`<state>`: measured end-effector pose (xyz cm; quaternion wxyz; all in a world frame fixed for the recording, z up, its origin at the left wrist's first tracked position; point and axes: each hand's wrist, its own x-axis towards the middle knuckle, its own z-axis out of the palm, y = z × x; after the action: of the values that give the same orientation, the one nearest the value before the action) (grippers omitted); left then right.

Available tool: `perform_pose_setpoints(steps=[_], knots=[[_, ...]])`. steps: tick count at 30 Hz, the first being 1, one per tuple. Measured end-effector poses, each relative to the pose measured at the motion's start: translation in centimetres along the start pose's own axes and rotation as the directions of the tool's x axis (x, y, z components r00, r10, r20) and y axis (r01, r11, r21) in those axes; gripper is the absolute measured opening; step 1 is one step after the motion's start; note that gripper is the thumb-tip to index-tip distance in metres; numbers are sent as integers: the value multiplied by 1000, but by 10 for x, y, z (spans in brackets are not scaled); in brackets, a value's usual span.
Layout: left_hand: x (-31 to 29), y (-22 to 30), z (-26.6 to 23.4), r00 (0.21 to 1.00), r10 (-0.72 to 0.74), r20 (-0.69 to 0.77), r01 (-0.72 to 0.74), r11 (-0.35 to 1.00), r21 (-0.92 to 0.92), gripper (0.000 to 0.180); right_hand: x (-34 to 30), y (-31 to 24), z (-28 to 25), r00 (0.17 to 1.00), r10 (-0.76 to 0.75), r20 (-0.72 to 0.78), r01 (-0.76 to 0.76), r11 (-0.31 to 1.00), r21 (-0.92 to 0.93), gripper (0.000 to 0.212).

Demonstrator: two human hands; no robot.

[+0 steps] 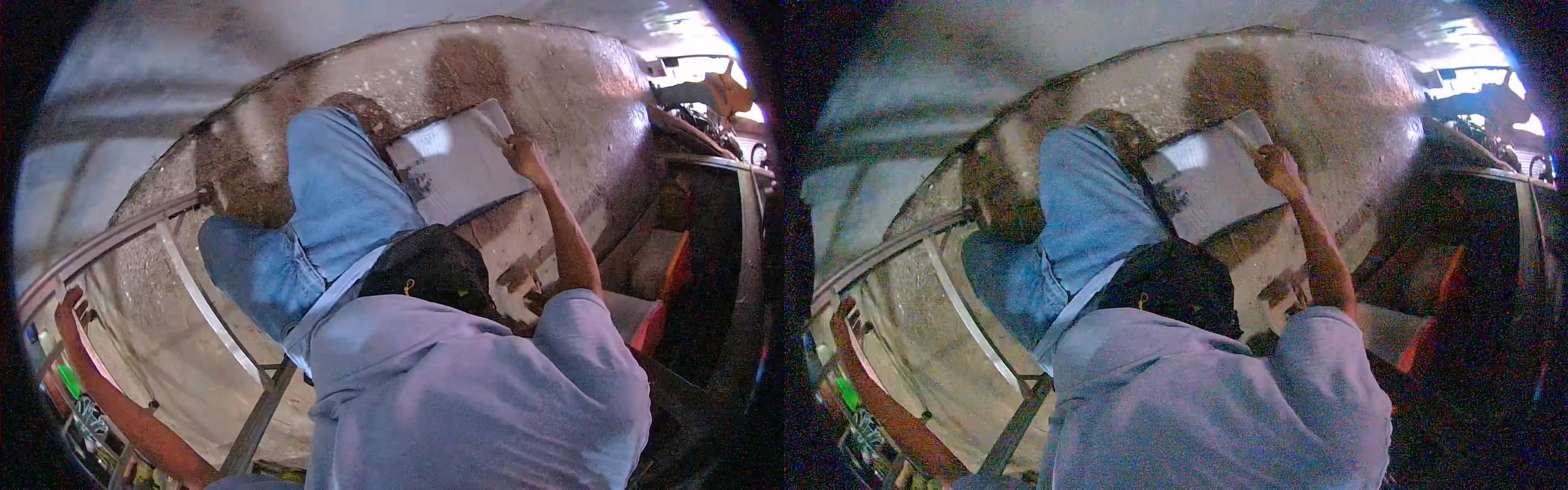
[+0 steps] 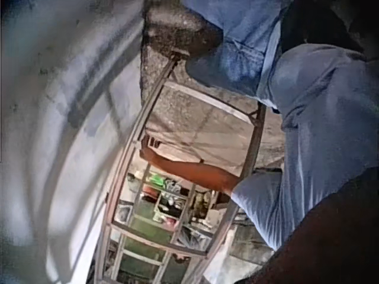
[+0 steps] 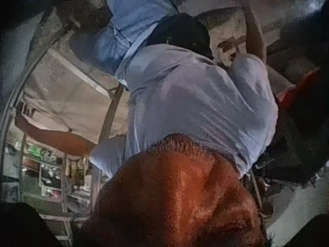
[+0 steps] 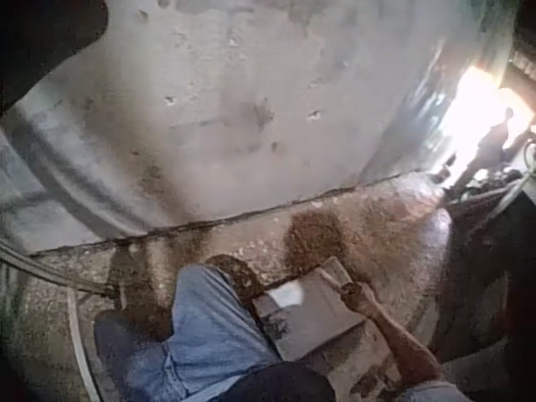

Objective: The person paints a wall with a brush, dipping the brush into a tray of white paint and applying it to dark spots on the surface.

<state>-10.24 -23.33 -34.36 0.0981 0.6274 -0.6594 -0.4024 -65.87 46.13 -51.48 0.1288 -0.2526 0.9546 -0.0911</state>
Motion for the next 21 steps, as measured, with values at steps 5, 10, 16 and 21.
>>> perform_pose_setpoints(steps=[5,10,16,21], knots=[[-3,-8,-16,999,30,31,-27,993,-113,37,28,63,21,983,15,181,38,956,-289,23],[4,-13,-13,1000,-20,-18,18,991,-135,37,53,93,42,981,-66,182,117,951,-287,20],[7,-16,-28,997,44,58,-41,998,-56,38,78,63,33,821,120,558,41,963,-267,17],[1,-4,-16,1000,4,17,-4,1000,11,40,71,51,27,901,-14,434,124,966,-226,18]])
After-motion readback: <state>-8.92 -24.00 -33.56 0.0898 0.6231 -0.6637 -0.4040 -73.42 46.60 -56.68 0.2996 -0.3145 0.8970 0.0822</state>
